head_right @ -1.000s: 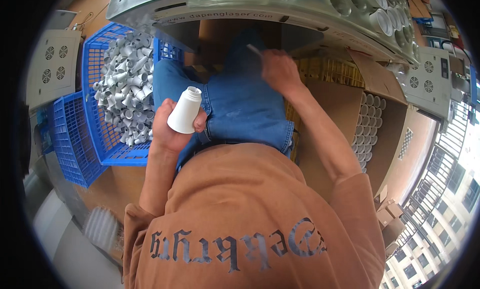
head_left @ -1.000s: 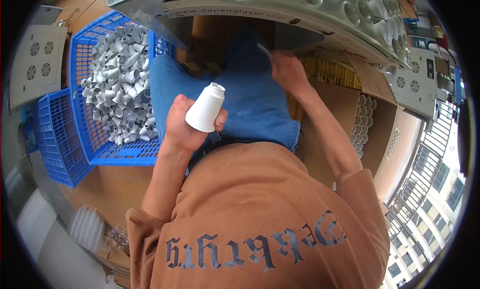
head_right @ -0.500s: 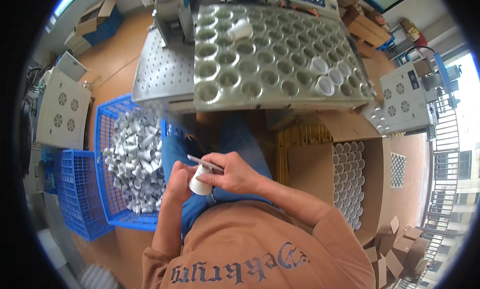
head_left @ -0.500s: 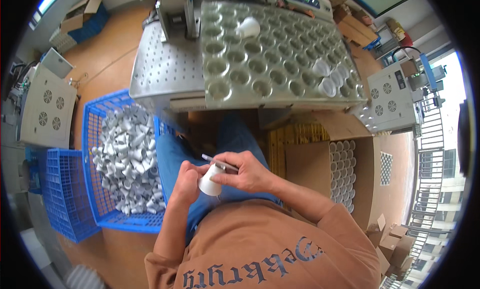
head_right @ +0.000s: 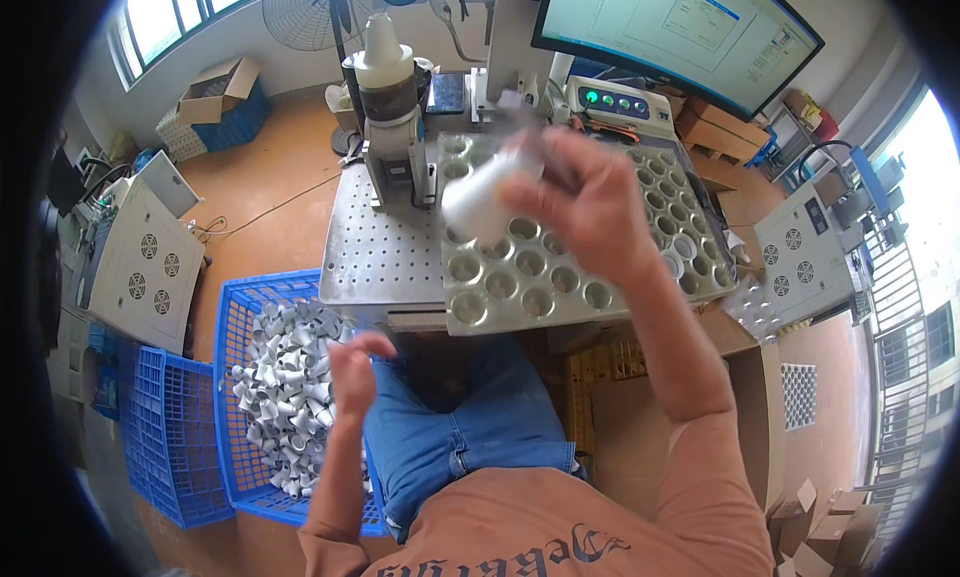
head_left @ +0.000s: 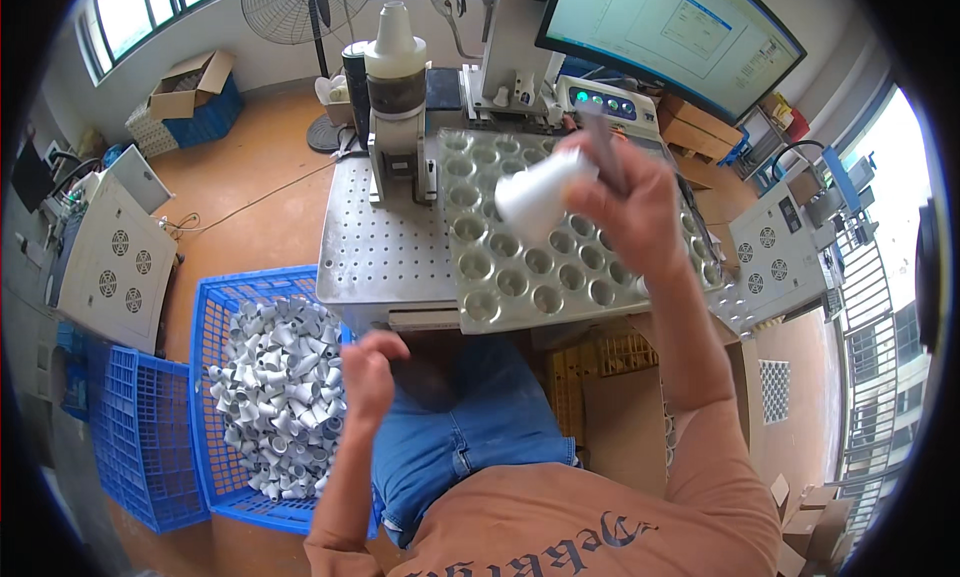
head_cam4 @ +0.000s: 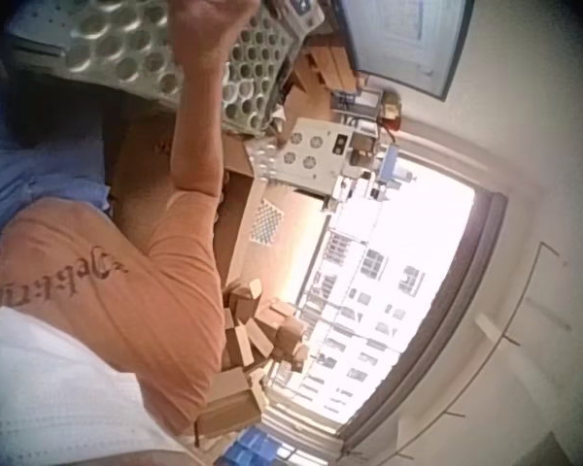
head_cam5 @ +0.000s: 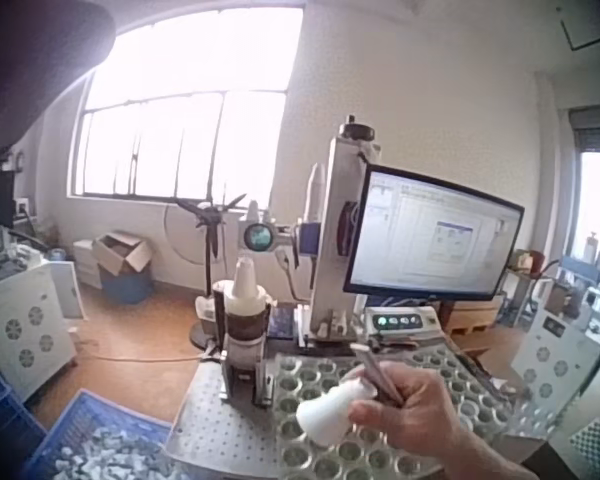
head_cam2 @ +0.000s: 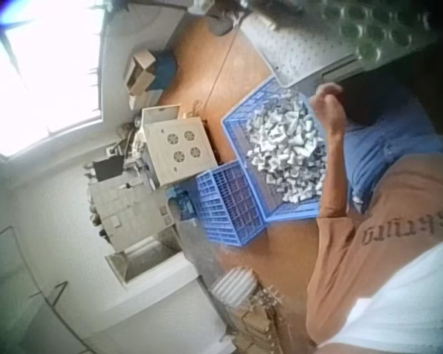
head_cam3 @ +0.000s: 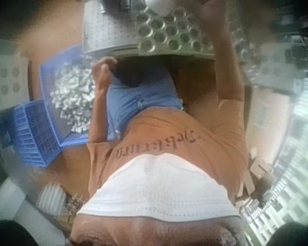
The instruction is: Manually polishing or sanding a small white plastic component using a flat abrasive tool.
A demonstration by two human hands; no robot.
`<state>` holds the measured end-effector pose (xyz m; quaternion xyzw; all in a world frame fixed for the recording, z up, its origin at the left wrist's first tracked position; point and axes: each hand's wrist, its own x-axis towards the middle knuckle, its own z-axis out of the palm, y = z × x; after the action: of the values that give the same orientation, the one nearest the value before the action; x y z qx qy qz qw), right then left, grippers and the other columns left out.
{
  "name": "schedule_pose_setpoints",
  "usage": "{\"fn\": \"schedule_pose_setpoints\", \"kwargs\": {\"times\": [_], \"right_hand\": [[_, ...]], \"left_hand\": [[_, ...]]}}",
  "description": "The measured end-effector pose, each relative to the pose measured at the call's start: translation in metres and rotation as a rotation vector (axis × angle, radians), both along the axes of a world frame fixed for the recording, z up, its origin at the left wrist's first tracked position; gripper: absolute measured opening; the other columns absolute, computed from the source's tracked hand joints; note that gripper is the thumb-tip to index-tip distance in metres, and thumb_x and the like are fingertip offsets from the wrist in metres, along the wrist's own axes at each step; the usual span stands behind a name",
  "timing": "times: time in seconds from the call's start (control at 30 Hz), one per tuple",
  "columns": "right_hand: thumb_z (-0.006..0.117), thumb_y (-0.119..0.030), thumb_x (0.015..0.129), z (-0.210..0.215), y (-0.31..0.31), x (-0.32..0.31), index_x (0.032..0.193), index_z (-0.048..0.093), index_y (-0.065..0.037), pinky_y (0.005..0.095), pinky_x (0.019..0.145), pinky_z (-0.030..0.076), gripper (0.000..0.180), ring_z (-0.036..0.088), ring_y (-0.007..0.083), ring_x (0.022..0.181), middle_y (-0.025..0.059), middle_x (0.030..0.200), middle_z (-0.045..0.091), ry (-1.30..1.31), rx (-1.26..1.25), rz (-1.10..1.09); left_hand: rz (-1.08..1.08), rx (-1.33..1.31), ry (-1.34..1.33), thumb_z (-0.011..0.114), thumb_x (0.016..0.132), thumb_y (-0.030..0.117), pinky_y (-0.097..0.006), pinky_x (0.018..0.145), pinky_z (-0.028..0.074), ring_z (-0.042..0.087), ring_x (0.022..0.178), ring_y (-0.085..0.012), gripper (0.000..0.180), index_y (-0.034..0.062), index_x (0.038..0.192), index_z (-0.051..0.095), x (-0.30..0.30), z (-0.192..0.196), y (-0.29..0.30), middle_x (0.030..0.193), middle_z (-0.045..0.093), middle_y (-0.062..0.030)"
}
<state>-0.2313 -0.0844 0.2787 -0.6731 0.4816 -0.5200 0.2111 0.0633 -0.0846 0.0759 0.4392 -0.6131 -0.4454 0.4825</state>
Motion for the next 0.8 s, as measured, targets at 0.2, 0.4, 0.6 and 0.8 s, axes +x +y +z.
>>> {"fn": "schedule_pose_setpoints", "kwargs": {"times": [0.2, 0.4, 0.6, 0.8], "right_hand": [[0.077, -0.031, 0.082, 0.046, -0.102, -0.017, 0.100, 0.070, -0.001, 0.0226, 0.062, 0.047, 0.036, 0.057, 0.0051, 0.069, 0.0005, 0.075, 0.066, 0.031, -0.125, -0.193], [0.074, -0.032, 0.084, 0.083, -0.210, -0.012, 0.095, 0.071, 0.000, 0.0269, 0.066, 0.051, 0.034, 0.061, 0.0094, 0.071, 0.0050, 0.076, 0.068, 0.079, -0.147, -0.126], [0.071, -0.023, 0.087, 0.093, -0.266, 0.027, 0.089, 0.068, 0.002, 0.0287, 0.063, 0.047, 0.025, 0.058, 0.0112, 0.070, 0.0056, 0.076, 0.067, 0.192, 0.095, 0.178], [0.070, -0.045, 0.083, 0.074, -0.282, 0.050, 0.089, 0.070, 0.000, 0.0255, 0.057, 0.044, 0.045, 0.057, 0.0082, 0.063, 0.0031, 0.065, 0.063, 0.506, -0.174, 0.200]], "left_hand": [[0.278, -0.620, -0.022, 0.039, 0.086, 0.009, -0.033, 0.080, 0.049, 0.066, 0.082, -0.0219, 0.034, -0.0058, 0.090, 0.069, -0.019, 0.127, -0.209, 0.087, 0.071, -0.0138], [0.369, -0.220, 0.076, 0.055, 0.079, 0.025, -0.043, 0.074, 0.046, 0.059, 0.068, -0.0211, 0.032, -0.0067, 0.080, 0.063, -0.124, 0.216, -0.340, 0.082, 0.067, -0.0136], [0.804, -1.266, -1.019, 0.066, 0.079, 0.031, -0.036, 0.066, 0.050, 0.062, 0.063, -0.0143, 0.017, 0.0233, 0.091, 0.075, -0.020, 0.217, -0.323, 0.077, 0.071, 0.0006], [0.431, -0.198, 0.353, 0.039, 0.083, 0.028, -0.032, 0.066, 0.053, 0.057, 0.065, -0.0210, 0.046, -0.0025, 0.058, 0.061, 0.084, 0.105, -0.245, 0.064, 0.056, -0.0101]]}}
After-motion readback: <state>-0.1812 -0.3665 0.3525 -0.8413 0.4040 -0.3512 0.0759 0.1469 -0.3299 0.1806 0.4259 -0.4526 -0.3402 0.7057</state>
